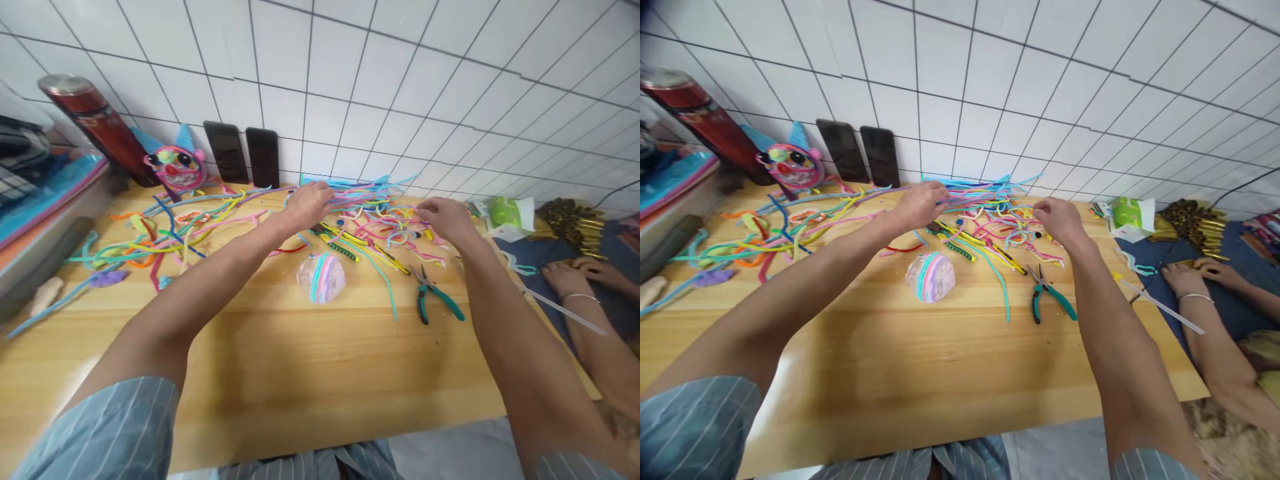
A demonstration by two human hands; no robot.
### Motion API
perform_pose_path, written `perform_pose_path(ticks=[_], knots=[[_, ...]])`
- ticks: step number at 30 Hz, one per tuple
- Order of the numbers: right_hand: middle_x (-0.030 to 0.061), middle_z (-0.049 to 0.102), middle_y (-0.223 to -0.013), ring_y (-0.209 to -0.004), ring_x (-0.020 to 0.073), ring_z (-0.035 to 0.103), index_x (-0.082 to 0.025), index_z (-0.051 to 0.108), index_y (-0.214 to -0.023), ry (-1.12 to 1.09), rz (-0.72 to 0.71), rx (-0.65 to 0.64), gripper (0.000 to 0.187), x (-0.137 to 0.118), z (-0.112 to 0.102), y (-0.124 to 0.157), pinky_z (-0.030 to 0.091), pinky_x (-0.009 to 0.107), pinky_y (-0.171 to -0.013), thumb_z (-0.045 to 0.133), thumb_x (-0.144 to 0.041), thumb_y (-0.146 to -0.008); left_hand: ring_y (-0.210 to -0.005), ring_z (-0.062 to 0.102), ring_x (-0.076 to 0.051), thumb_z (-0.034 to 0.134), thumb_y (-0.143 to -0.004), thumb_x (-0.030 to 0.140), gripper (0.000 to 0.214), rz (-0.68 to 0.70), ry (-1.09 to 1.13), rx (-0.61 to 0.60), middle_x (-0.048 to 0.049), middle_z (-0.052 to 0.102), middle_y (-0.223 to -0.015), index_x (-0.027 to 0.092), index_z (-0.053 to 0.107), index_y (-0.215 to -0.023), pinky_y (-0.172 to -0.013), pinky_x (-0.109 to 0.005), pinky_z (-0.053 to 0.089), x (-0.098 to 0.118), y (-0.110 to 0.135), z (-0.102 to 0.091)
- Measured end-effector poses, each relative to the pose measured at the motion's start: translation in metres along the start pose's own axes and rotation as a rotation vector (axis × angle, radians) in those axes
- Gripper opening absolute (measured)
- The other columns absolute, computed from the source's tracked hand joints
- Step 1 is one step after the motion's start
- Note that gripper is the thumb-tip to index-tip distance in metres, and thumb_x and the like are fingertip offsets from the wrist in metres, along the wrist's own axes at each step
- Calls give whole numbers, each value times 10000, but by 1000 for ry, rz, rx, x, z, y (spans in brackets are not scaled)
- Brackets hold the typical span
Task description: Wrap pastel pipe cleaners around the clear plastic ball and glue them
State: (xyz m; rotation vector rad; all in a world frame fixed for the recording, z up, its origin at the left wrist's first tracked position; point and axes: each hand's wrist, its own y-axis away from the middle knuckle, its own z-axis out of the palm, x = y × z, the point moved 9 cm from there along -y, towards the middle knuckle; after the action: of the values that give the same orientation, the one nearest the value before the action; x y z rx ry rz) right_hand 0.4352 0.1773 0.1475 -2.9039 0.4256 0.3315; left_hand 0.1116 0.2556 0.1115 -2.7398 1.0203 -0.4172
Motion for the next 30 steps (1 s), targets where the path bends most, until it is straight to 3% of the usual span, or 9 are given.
perform_pose_path(ticks=[3, 5, 10, 12, 15, 17, 22, 26, 30], knots=[[82, 888, -1069, -1013, 303, 802, -259, 892, -1110, 117, 2, -31, 290, 15, 11, -18, 591, 404, -941, 660, -271, -937, -1482, 598, -359, 595, -1077, 259, 426, 100, -113, -55, -164, 659, -1581, 159, 713, -1474, -1241, -455, 499, 7, -27, 21], [82, 890, -1120, -1059, 302, 806, -259, 892, -1159, 172, -42, -69, 340, 20, 19, -26, 599, 401, -958, 638, -230, -934, -1486, 581, -343, 611, -1074, 272, 465, 90, -178, -125, -140, 625, -1621, 201, 674, -1529, -1211, -420, 509, -1, -39, 36], [115, 844, -1367, -1266, 337, 761, -246, 842, -1355, 193, -184, -154, 429, 15, 48, -35, 587, 435, -1082, 700, -289, -953, -1397, 641, -359, 616, -1047, 240, 482, 26, -218, -222, -179, 690, -1518, 170, 675, -1520, -1076, -412, 560, -25, -52, 54], [104, 835, -1389, -1322, 347, 728, -270, 854, -1321, 188, -232, -177, 403, 8, 59, -35, 568, 446, -1125, 764, -342, -935, -1393, 652, -365, 569, -1066, 243, 453, 13, -220, -224, -186, 707, -1491, 163, 693, -1494, -1061, -418, 561, -31, -53, 53], [90, 854, -1325, -1306, 337, 722, -275, 887, -1110, 184, -260, -194, 216, 2, 67, -36, 552, 435, -1125, 736, -321, -963, -1381, 670, -378, 533, -1102, 320, 426, -10, -219, -224, -187, 715, -1482, 172, 716, -1456, -1035, -428, 567, -37, -54, 52], [108, 859, -1291, -1267, 334, 732, -248, 875, -1035, 176, -231, -176, 203, 3, 62, -36, 555, 426, -1082, 680, -289, -996, -1367, 681, -380, 530, -1114, 382, 426, -29, -211, -226, -184, 718, -1480, 181, 730, -1432, -1022, -426, 567, -40, -54, 53], [170, 859, -1219, -1142, 343, 754, -202, 828, -1084, 133, -90, -67, 206, 11, 23, -35, 555, 455, -1009, 637, -262, -1032, -1360, 686, -387, 519, -1101, 361, 421, -77, -153, -215, -189, 721, -1482, 181, 758, -1397, -1048, -441, 546, -49, -55, 58], [114, 861, -1108, -1069, 299, 756, -243, 776, -966, -32, -20, 86, 111, 12, -7, -32, 559, 478, -1039, 670, -219, -987, -1382, 685, -411, 498, -1082, 295, 432, -98, -105, -220, -202, 723, -1494, 164, 770, -1392, -1095, -477, 532, -52, -55, 61], [66, 857, -1016, -978, 274, 768, -287, 695, -920, -219, -3, 237, 90, 10, -27, -28, 595, 510, -1003, 643, -277, -993, -1367, 702, -419, 548, -1070, 346, 417, -120, -100, -214, -192, 757, -1460, 173, 792, -1360, -1089, -470, 539, -53, -56, 60]])
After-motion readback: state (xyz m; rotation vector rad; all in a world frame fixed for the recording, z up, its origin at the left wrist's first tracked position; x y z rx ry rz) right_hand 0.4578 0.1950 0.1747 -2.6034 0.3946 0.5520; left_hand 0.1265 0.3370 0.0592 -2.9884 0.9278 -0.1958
